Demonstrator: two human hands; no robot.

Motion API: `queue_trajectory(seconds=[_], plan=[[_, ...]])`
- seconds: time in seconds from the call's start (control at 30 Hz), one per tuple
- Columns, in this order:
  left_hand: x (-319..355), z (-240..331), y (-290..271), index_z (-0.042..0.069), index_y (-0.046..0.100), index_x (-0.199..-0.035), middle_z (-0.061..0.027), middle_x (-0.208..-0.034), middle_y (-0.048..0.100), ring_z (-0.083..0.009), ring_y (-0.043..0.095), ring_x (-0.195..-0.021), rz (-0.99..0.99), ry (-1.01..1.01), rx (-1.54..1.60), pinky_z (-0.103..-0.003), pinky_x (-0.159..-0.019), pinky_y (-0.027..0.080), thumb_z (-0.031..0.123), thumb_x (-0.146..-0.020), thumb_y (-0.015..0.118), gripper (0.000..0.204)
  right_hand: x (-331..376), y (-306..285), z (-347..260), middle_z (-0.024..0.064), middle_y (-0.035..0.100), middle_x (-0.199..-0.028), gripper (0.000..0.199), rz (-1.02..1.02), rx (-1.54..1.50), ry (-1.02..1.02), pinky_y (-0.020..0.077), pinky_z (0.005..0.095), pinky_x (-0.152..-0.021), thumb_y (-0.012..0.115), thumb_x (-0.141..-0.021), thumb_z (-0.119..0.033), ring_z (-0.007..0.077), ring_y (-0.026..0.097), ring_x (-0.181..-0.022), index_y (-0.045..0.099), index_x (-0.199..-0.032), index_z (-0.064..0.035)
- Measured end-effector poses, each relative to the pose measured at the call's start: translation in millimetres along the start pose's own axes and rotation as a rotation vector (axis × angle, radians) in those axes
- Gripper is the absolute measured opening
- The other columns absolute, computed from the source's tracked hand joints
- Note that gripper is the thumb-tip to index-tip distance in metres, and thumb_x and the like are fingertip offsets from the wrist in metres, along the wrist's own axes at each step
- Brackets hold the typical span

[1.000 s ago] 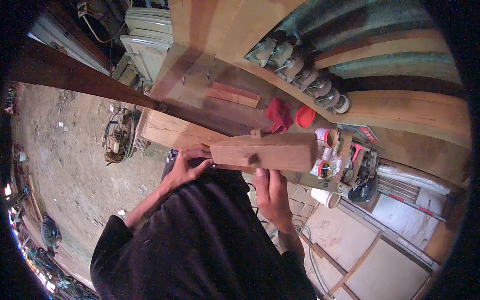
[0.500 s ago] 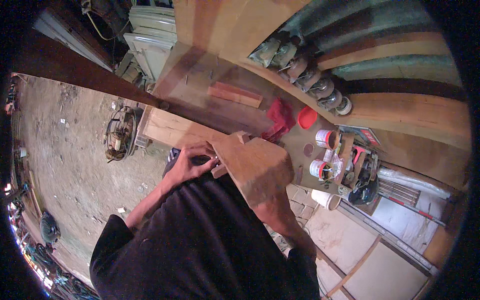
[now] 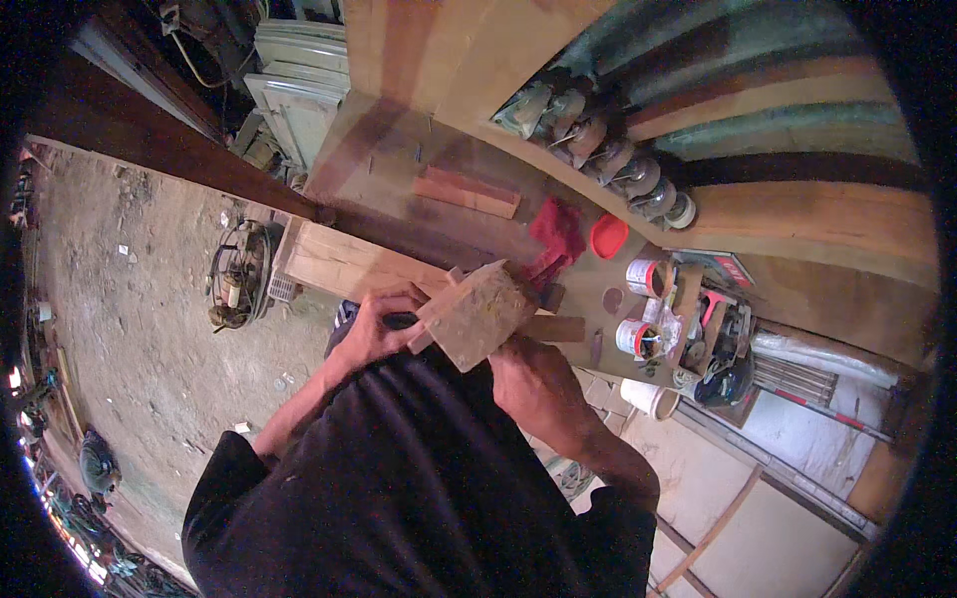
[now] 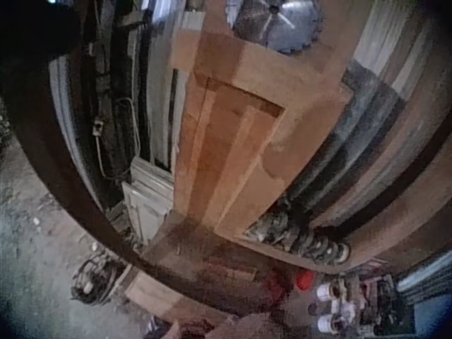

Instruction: The person fits wooden pieces together by hand, aligning small pre-cut slats into a larger wooden frame and tapping them into place.

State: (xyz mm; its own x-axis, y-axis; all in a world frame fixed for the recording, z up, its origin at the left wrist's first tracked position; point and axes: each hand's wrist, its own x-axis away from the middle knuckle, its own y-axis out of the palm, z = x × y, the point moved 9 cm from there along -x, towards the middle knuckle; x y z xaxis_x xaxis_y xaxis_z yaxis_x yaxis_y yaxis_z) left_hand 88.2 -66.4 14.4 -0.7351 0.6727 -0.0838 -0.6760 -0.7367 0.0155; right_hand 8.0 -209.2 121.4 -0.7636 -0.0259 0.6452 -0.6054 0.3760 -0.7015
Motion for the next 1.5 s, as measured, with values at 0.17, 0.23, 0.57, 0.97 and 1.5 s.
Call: queue_trajectory(seconds=[0.17,0.23,0.57,0.97,1.5], plan=[[1,4,-4,-0.002,0.071,-0.098,-0.0133,-0.095,0.068,-0.0271,0.068,-0.088,0.031,0.033,-0.019,-0.035,-0.077,0.056,0.006,-0.083,0.072,0.017,29,-18,-30,0.0220,0.064,-0.107,0.033,0.452,0.533,-0.345,0.0466,0.0515,-0.094,0.062,-0.082,-0.006,0.0430,0.059,-0.104,0.062,-0.115,-0.0002],[0,3,-3,-0.002,0.071,-0.098,-0.0134,-0.095,0.068,-0.0273,0.068,-0.088,0.039,0.070,-0.020,-0.035,-0.077,0.056,0.006,-0.083,0.072,0.017,16,-22,-19,0.0220,0.065,-0.104,0.029,0.479,0.069,-0.327,0.0508,0.0485,-0.087,0.063,-0.084,-0.009,0.0428,0.061,-0.099,0.063,-0.111,-0.0010],[-4,6,-3,-0.003,0.069,-0.093,-0.0137,-0.091,0.070,-0.0248,0.069,-0.084,0.064,0.027,-0.029,-0.034,-0.075,0.054,0.003,-0.083,0.071,0.013,19,-19,-11,0.0219,0.059,-0.127,0.035,0.468,0.256,-0.195,0.0449,0.0518,-0.099,0.059,-0.088,-0.011,0.0440,0.056,-0.115,0.060,-0.120,0.0036],[-4,-1,10,0.001,0.072,-0.111,-0.0137,-0.101,0.073,-0.0226,0.070,-0.089,-0.036,-0.149,-0.003,-0.032,-0.082,0.055,0.007,-0.087,0.068,0.025,26,-23,52,-0.0012,0.045,-0.071,0.018,0.808,-0.699,0.006,0.0286,0.0203,-0.044,0.053,-0.103,-0.022,0.0043,0.036,-0.052,0.051,-0.108,-0.0050],[-1,5,14,0.001,0.068,-0.119,-0.0166,-0.111,0.069,-0.0306,0.069,-0.102,-0.047,0.032,-0.240,-0.040,-0.087,0.056,0.015,-0.081,0.080,0.042,6,19,63,0.0037,0.057,-0.077,0.021,0.624,-1.076,0.005,0.0450,0.0319,-0.062,0.058,-0.100,-0.015,0.0135,0.053,-0.069,0.059,-0.114,0.0001]])
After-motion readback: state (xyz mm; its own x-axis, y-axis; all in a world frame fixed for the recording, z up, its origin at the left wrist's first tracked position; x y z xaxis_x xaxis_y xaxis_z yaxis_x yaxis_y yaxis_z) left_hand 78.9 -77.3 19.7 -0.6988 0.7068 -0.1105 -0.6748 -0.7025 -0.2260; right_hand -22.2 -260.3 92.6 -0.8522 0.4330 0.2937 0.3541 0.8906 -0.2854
